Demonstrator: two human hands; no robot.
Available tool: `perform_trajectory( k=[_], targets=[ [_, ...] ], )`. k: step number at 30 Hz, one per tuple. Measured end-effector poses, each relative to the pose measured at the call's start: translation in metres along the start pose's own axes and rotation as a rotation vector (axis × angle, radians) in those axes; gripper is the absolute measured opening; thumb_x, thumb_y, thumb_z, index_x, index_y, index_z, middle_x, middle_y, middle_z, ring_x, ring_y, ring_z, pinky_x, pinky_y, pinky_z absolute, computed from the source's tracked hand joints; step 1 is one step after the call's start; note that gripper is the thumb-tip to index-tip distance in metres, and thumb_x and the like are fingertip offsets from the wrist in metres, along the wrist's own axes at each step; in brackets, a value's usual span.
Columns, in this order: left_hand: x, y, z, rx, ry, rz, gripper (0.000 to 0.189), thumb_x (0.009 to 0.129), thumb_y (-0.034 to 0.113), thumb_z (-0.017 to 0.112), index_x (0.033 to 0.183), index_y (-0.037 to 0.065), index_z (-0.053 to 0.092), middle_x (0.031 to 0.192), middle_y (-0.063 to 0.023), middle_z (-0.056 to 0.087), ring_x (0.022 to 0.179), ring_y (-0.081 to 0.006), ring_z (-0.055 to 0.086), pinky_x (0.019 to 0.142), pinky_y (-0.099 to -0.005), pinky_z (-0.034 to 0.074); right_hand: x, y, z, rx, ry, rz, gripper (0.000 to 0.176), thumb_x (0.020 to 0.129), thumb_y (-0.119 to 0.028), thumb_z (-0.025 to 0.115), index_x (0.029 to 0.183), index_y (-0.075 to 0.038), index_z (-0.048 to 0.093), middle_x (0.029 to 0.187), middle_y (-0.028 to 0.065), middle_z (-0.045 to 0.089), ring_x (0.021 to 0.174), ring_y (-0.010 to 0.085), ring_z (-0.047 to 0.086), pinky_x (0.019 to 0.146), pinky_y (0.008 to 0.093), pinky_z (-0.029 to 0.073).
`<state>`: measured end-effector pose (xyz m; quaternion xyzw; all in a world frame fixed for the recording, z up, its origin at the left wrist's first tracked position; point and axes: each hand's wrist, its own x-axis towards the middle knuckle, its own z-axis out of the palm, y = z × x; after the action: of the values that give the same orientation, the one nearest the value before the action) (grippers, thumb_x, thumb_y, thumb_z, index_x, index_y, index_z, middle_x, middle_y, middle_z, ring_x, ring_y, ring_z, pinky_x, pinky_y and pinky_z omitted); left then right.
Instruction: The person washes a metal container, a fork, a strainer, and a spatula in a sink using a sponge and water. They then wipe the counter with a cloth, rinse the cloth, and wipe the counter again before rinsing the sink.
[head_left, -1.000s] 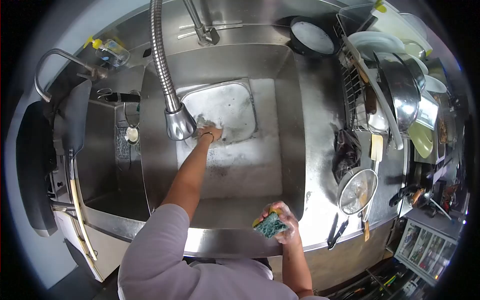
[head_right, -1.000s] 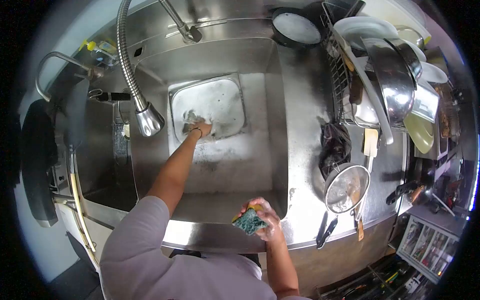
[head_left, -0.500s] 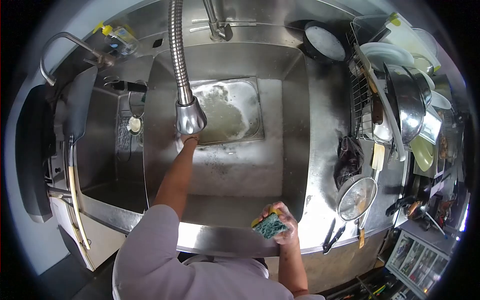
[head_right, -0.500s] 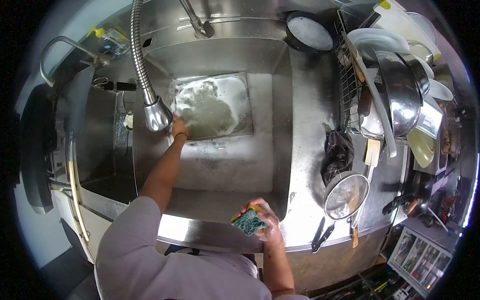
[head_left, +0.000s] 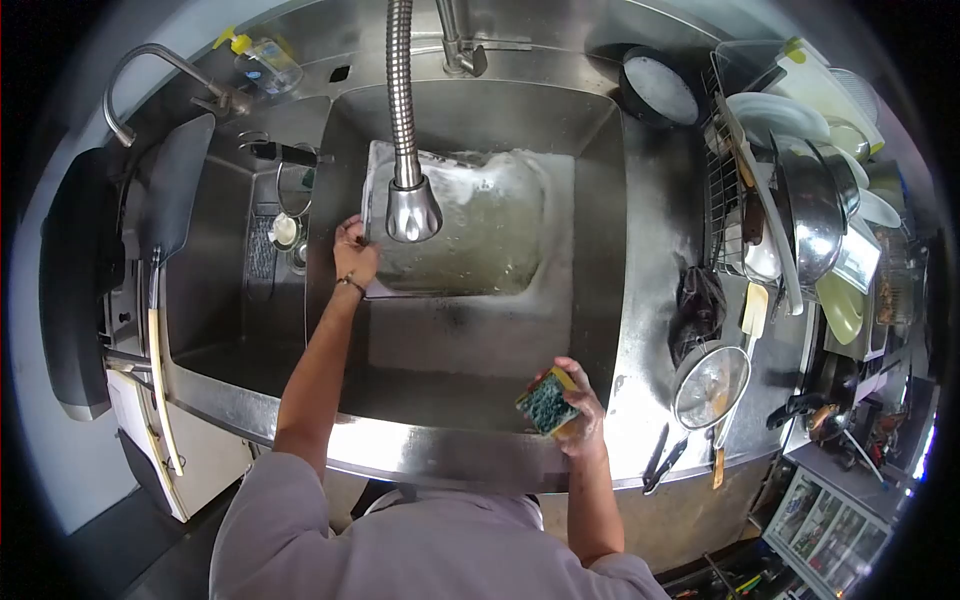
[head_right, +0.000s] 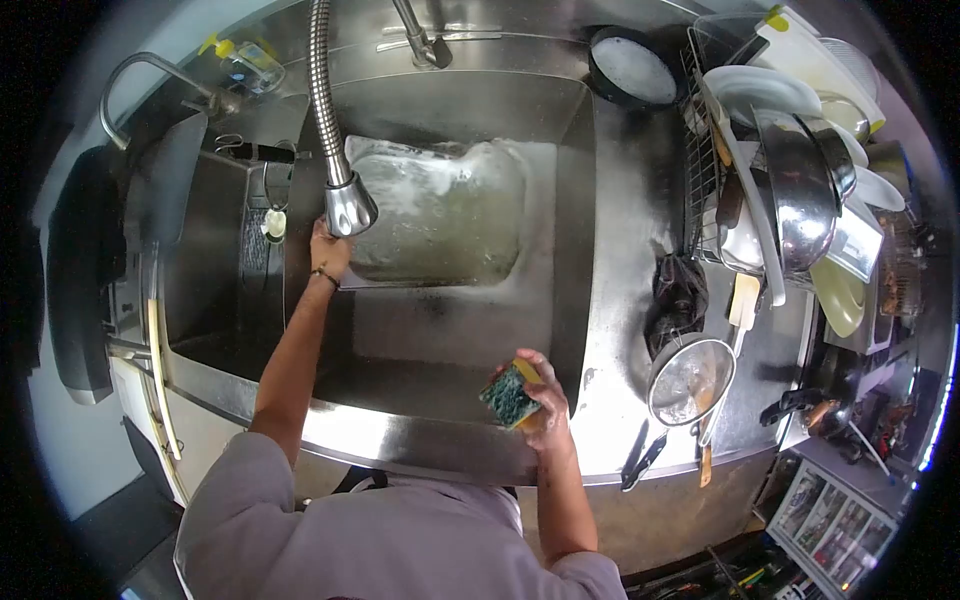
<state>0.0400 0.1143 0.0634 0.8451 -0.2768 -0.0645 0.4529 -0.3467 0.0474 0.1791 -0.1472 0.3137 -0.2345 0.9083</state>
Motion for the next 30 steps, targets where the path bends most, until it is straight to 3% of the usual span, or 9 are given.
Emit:
perform_trajectory(
  k=[7, 9, 13, 18, 20, 25, 27, 28, 30],
  targets=[
    [-0.018, 0.067, -0.065, 0.158, -0.037, 0.201, 0.028, 0.058, -0.011, 0.055, 0.082, 0.002, 0.058, 0.123, -0.0161, 0.046, 0.101, -0.0274, 0.054, 0.073, -0.0293, 0.047, 0.042, -0.013, -0.009, -0.395, 0.198, -0.136, 0.041, 0.073, -0.006, 0.048, 0.114, -0.002, 0.042, 0.1, 0.0125, 0.05, 0.09, 0.0227, 0.053, 0.08, 0.032, 0.044],
    [-0.024, 0.081, -0.085, 0.129, -0.034, 0.169, 0.029, 0.057, -0.013, 0.054, 0.081, 0.001, 0.058, 0.124, -0.0156, 0.045, 0.105, -0.0285, 0.052, 0.077, -0.031, 0.046, 0.056, -0.024, 0.0, -0.929, 0.23, -0.223, 0.039, 0.075, -0.005, 0.051, 0.113, -0.001, 0.044, 0.103, 0.0121, 0.051, 0.092, 0.0201, 0.051, 0.083, 0.0289, 0.04],
    [-0.043, 0.123, -0.118, 0.236, -0.016, 0.223, 0.029, 0.055, -0.016, 0.051, 0.078, 0.0, 0.058, 0.124, -0.0164, 0.046, 0.108, -0.0311, 0.05, 0.082, -0.0311, 0.045, 0.068, -0.035, 0.02, -1.237, 0.341, -0.303, 0.035, 0.077, -0.007, 0.053, 0.111, 0.001, 0.048, 0.104, 0.0118, 0.053, 0.098, 0.0187, 0.05, 0.086, 0.0277, 0.036],
    [-0.063, 0.142, -0.135, 0.3, 0.074, 0.306, 0.027, 0.053, -0.017, 0.048, 0.074, -0.003, 0.055, 0.122, -0.0171, 0.048, 0.107, -0.0347, 0.051, 0.079, -0.031, 0.045, 0.108, -0.031, 0.007, -1.758, 0.354, -0.342, 0.032, 0.077, -0.012, 0.053, 0.106, 0.001, 0.05, 0.105, 0.0186, 0.056, 0.098, 0.0307, 0.055, 0.083, 0.036, 0.043],
    [-0.072, 0.151, -0.137, 0.329, 0.077, 0.265, 0.025, 0.053, -0.017, 0.048, 0.074, -0.003, 0.055, 0.122, -0.0177, 0.048, 0.107, -0.0348, 0.051, 0.078, -0.031, 0.046, 0.141, -0.021, -0.01, -2.201, 0.343, -0.098, 0.034, 0.072, -0.015, 0.057, 0.102, -0.001, 0.052, 0.102, 0.0212, 0.057, 0.095, 0.0382, 0.054, 0.082, 0.0422, 0.044],
    [-0.103, 0.157, -0.14, 0.429, 0.026, 0.152, 0.02, 0.055, -0.016, 0.048, 0.071, -0.005, 0.053, 0.122, -0.0211, 0.046, 0.105, -0.0339, 0.052, 0.075, -0.0312, 0.047, 0.288, -0.028, -0.04, -2.132, 0.384, 0.081, 0.037, 0.076, -0.018, 0.052, 0.109, -0.001, 0.052, 0.119, 0.0223, 0.046, 0.109, 0.0342, 0.048, 0.093, 0.0432, 0.038],
    [-0.117, 0.162, -0.142, 0.304, 0.011, -0.039, 0.013, 0.058, -0.014, 0.051, 0.068, -0.005, 0.052, 0.123, -0.0221, 0.046, 0.099, -0.0315, 0.055, 0.063, -0.0296, 0.045, 0.327, -0.021, -0.074, -1.968, 0.563, -0.483, 0.04, 0.075, -0.018, 0.051, 0.111, 0.0, 0.052, 0.126, 0.0234, 0.04, 0.114, 0.0358, 0.042, 0.096, 0.0442, 0.034],
    [-0.125, 0.157, -0.145, 0.368, 0.023, 0.01, 0.014, 0.059, -0.014, 0.052, 0.068, -0.005, 0.051, 0.123, -0.0221, 0.046, 0.099, -0.0317, 0.055, 0.063, -0.0293, 0.046, 0.338, -0.019, -0.076, -1.962, 0.559, -0.495, 0.04, 0.075, -0.018, 0.051, 0.111, 0.0, 0.052, 0.126, 0.0234, 0.04, 0.114, 0.0358, 0.042, 0.096, 0.0442, 0.034],
    [-0.134, 0.151, -0.149, 0.439, 0.055, 0.063, 0.015, 0.059, -0.015, 0.054, 0.069, -0.004, 0.051, 0.123, -0.0221, 0.046, 0.099, -0.0319, 0.055, 0.063, -0.0289, 0.046, 0.364, -0.014, -0.073, -1.949, 0.63, -0.158, 0.045, 0.074, -0.022, 0.052, 0.113, 0.001, 0.052, 0.126, 0.0232, 0.04, 0.116, 0.0371, 0.04, 0.097, 0.0457, 0.033]
  ],
)
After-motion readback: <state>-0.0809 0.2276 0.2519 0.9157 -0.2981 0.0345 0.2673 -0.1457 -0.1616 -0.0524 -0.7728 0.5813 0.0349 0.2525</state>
